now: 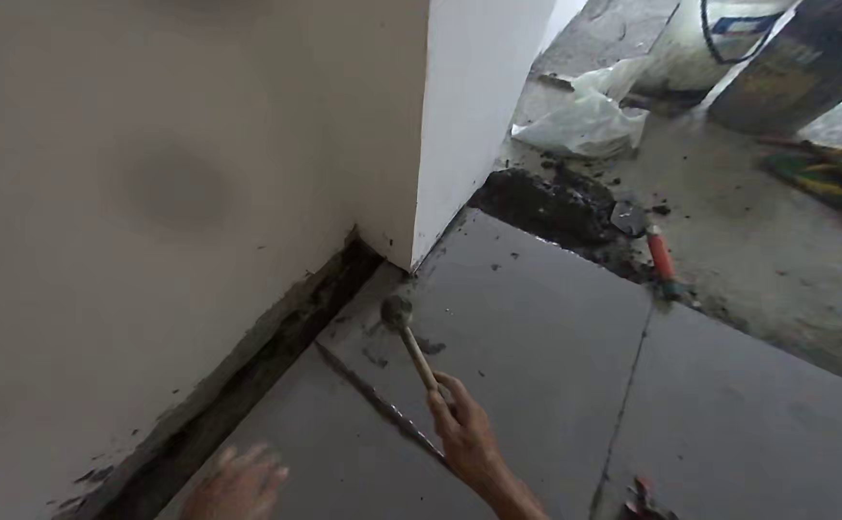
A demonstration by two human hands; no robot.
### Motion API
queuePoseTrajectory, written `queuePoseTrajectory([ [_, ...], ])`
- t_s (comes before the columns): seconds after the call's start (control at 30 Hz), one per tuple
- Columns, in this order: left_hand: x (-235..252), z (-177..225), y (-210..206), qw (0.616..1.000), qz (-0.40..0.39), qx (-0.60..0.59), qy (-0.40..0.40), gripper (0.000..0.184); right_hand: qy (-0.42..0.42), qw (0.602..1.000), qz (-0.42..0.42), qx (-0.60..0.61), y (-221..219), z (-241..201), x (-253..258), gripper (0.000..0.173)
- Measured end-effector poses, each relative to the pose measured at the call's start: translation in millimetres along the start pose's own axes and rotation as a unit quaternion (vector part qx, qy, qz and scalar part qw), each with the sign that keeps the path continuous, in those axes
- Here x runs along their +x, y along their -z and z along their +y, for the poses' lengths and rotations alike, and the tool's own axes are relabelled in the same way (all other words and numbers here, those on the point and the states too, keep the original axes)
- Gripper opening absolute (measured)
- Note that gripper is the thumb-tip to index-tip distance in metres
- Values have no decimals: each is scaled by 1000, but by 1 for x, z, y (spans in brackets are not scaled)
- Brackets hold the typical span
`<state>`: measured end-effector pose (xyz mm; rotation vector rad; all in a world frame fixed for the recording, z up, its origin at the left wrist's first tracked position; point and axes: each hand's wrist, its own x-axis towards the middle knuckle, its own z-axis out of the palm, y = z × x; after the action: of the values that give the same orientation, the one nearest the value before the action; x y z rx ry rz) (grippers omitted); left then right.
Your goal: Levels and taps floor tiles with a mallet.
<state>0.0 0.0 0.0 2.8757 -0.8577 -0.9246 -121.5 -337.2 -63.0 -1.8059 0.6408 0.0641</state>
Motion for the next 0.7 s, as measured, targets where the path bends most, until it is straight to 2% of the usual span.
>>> queuePoseTrajectory([
  [0.07, 63, 35, 8, 998, -52, 36, 0, 56, -6, 998, 14, -66, 16, 11, -5, 48],
  [0.13, 128, 44, 16, 999, -18, -11, 36, 56, 22, 995, 42, -88, 21, 16, -8, 49],
  [0.2, 189, 25, 22, 987, 57, -112, 99, 48, 65, 994, 64, -68, 16, 8, -12, 49],
  [0.23, 214, 12, 24, 980, 67, -137, 129, 46, 86, 993, 66, -48, 12, 0, -13, 50],
  [0.33, 273, -21, 24, 976, 14, -159, 150, 48, 136, 988, 69, -5, -8, -23, 3, 51],
  [0.43, 297, -30, 20, 976, -38, -158, 146, 48, 132, 988, 77, -15, -40, -10, 34, 52],
  [0.57, 298, -45, 18, 965, -56, -208, 146, 51, -6, 996, 53, -64, -68, 23, 71, 52],
  [0.7, 301, -51, 12, 970, -53, -206, 117, 51, 59, 994, 84, -46, -78, 3, 77, 51],
])
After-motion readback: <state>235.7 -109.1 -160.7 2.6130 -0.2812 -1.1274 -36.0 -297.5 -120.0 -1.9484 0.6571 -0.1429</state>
